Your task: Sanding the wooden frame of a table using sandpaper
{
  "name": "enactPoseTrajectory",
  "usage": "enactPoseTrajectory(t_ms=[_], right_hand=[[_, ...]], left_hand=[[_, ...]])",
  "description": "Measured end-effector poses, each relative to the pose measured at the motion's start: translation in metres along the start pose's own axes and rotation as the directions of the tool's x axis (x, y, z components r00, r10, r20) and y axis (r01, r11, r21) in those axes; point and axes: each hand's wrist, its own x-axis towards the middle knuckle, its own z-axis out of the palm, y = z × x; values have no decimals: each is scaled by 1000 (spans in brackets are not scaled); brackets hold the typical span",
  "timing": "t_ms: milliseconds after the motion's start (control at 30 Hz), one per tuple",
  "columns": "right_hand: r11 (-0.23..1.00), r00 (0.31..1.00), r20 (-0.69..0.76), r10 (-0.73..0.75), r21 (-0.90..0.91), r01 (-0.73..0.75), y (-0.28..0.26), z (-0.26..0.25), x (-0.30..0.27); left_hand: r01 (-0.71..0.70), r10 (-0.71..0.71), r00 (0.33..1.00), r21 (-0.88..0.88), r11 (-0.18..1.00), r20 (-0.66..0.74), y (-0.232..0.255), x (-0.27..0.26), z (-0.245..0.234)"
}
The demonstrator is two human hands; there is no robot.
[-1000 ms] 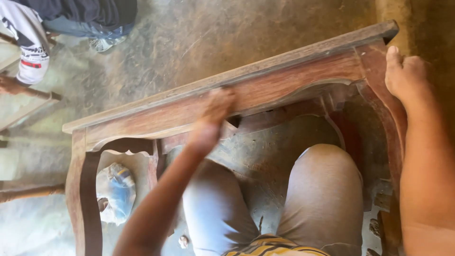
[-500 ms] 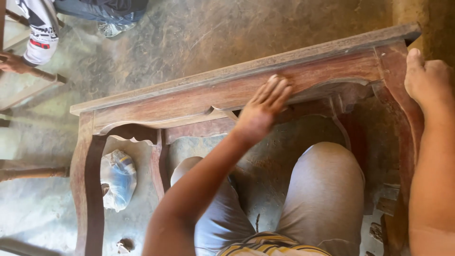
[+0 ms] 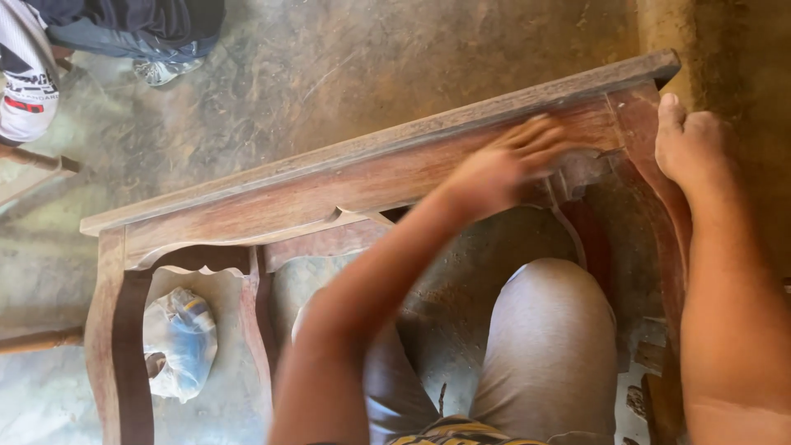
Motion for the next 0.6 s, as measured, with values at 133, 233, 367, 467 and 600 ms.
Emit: enactPoseTrajectory(t_ms=[133,233,367,467,600], right_hand=[[997,998,-33,-59,49,61,12,10,8],[996,997,-47,-55,67,58,24,21,17],[1000,999,-38,-27,1,27,14,11,8],[999,999,-32,-39,10,39,9,9,9],[1000,1000,-11,1,-1,-1,0,1,1]], left_hand=[[-33,40,950,28,999,-311,22,103,73],[-30,20,997,-116,993,-80,-4,50,14],[127,-139,989,-198,972,-46,-43,-118,-62],[402,-393,915,-161,901,89,-56,-213,-115],[397,-392,916,62,916,-83,-66,-277,-141]])
